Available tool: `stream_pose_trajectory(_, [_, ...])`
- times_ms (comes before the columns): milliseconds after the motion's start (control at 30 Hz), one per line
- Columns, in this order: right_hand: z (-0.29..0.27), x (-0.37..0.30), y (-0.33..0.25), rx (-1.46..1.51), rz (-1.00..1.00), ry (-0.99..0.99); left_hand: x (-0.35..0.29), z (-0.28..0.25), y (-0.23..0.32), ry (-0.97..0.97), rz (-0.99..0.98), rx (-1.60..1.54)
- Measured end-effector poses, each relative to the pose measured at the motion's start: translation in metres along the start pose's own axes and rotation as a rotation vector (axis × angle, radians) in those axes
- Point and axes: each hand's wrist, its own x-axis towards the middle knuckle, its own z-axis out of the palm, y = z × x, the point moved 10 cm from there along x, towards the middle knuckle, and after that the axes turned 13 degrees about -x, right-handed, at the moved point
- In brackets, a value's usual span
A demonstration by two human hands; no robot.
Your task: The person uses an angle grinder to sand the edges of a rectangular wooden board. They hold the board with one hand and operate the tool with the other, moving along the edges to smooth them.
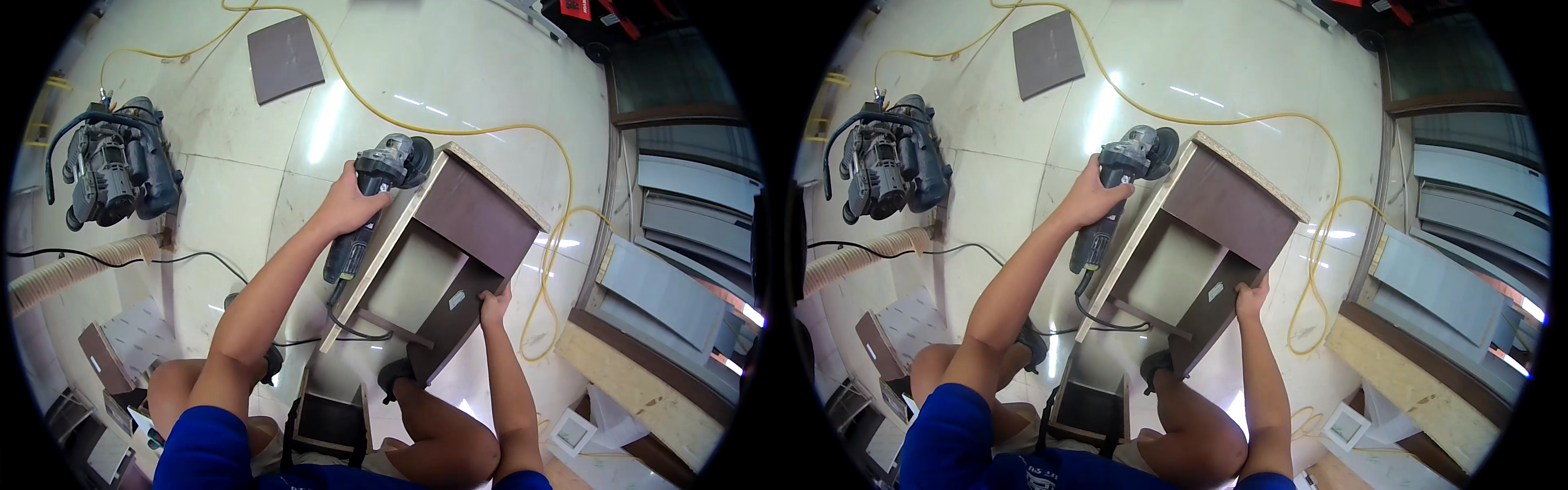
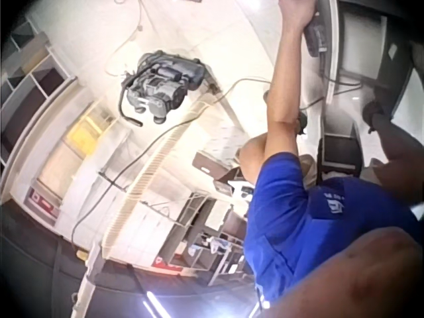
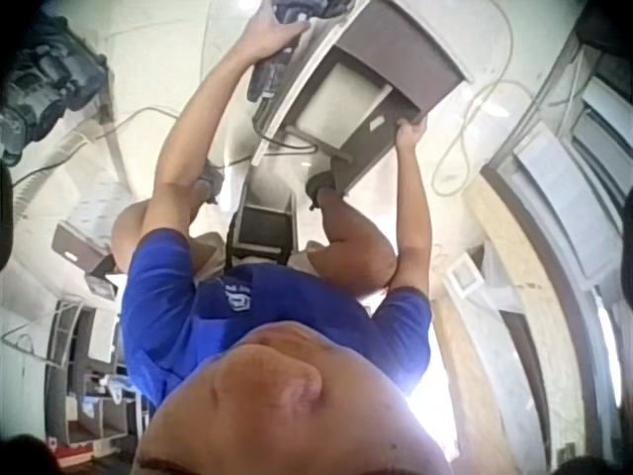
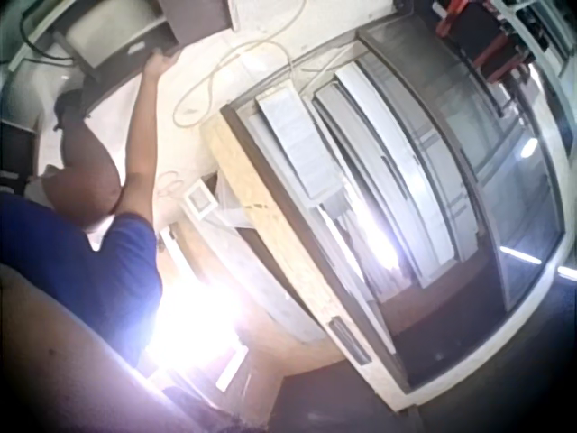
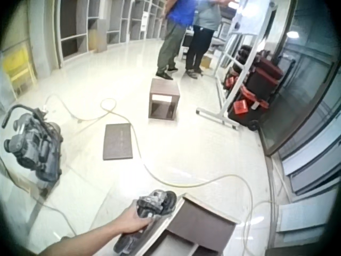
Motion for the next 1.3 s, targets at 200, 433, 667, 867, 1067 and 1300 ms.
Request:
stream_pose_trajectory(200, [-0.001, 0.000, 0.003, -0.020, 0.014, 0.002, -0.002, 0.006, 0.006, -0.029, 0.005, 0.033])
stream_pose_trajectory(433, [0.002, -0.001, 0.001, 0.020, 0.028, 0.005, 0.003, 0.026, 0.024, -0.069, -0.015, 0.119])
stream_pose_trajectory(667, [0.000, 0.000, 0.000, -0.008, 0.003, 0.005, 0.010, 0.031, 0.020, -0.055, 0.005, 0.097])
stream_pose_trajectory(867, [0.002, -0.002, -0.004, 0.010, 0.009, 0.013, 0.025, 0.031, 0.016, -0.077, -0.009, 0.089])
stream_pose_trajectory(1067, [-0.002, 0.000, 0.004, 0.013, 0.011, 0.018, 0.019, 0.026, 0.017, -0.088, 0.008, 0.102])
stream_pose_trajectory(1300, [0.000, 0.000, 0.004, 0.003, 0.038, 0.002, 0.034, 0.027, 0.006, -0.116, -0.024, 0.036])
